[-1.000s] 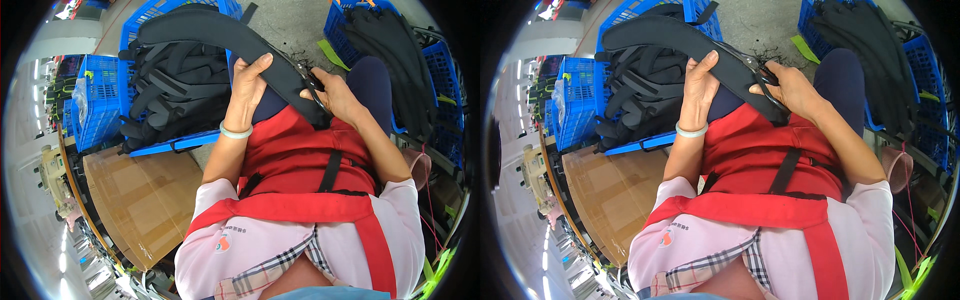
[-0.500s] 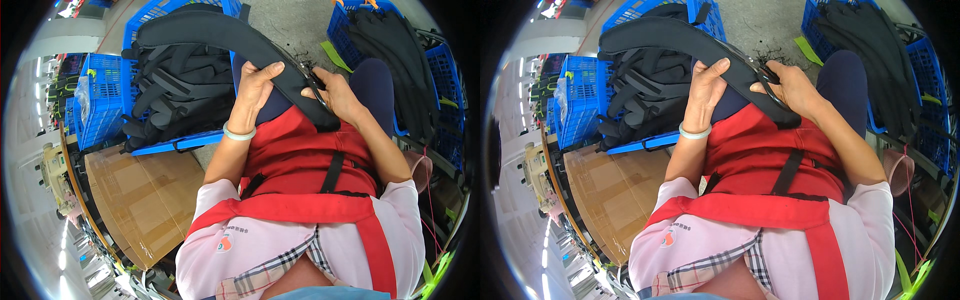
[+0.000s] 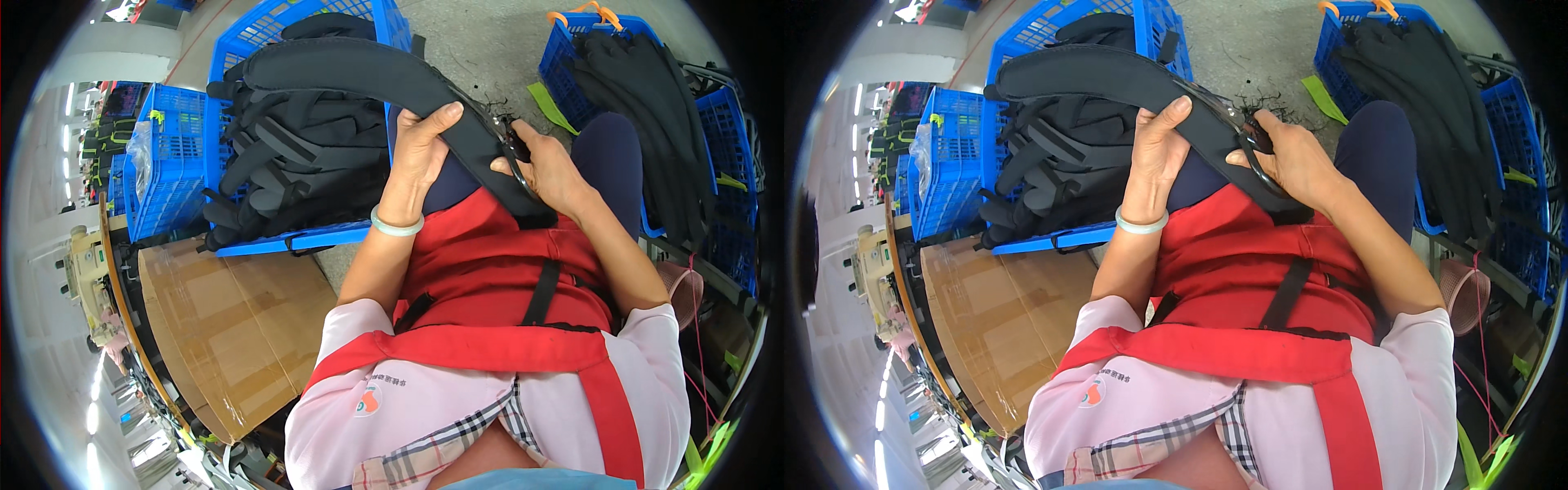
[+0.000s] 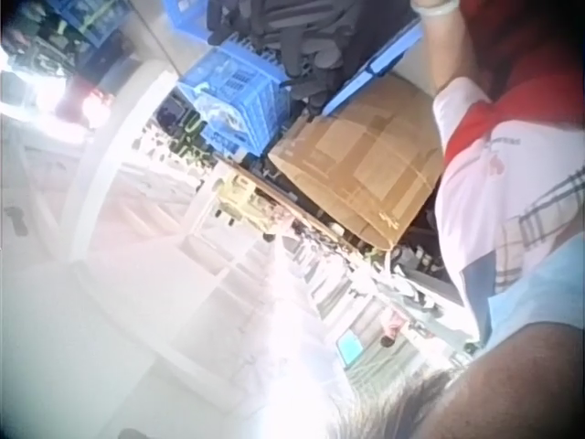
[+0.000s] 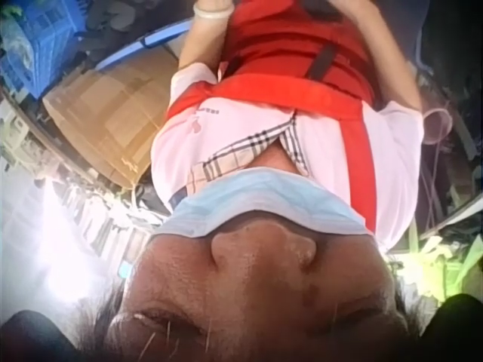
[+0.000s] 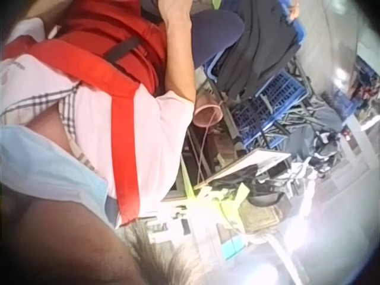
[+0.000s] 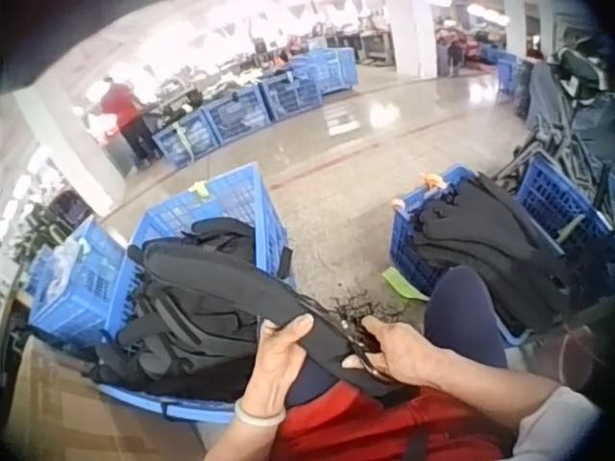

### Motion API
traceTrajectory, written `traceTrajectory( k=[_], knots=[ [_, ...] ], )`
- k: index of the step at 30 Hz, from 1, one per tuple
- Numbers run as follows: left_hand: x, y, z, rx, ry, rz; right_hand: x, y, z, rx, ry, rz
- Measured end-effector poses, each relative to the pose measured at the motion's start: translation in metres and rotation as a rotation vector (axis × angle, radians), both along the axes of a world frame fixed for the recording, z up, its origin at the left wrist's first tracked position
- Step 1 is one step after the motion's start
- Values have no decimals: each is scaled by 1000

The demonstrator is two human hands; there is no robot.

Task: Trimming excess material from padded black fabric components using scissors.

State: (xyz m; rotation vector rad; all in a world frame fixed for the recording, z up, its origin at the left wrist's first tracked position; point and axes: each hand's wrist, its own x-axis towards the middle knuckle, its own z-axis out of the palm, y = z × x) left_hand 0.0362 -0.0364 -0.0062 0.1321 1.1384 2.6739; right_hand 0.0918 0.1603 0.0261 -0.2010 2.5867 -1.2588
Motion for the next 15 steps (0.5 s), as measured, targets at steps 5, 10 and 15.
traceTrajectory(
  k=[5,10,15],
  knots=[
    [1,1,0,42,-3,-35,-4,5,-2,-13,-32,29],
    [0,0,-5,43,-8,-27,-3,8,-6,-10,175,93],
    [0,-2,-5,57,-9,-44,-4,5,-4,-21,-30,79]
  ],
)
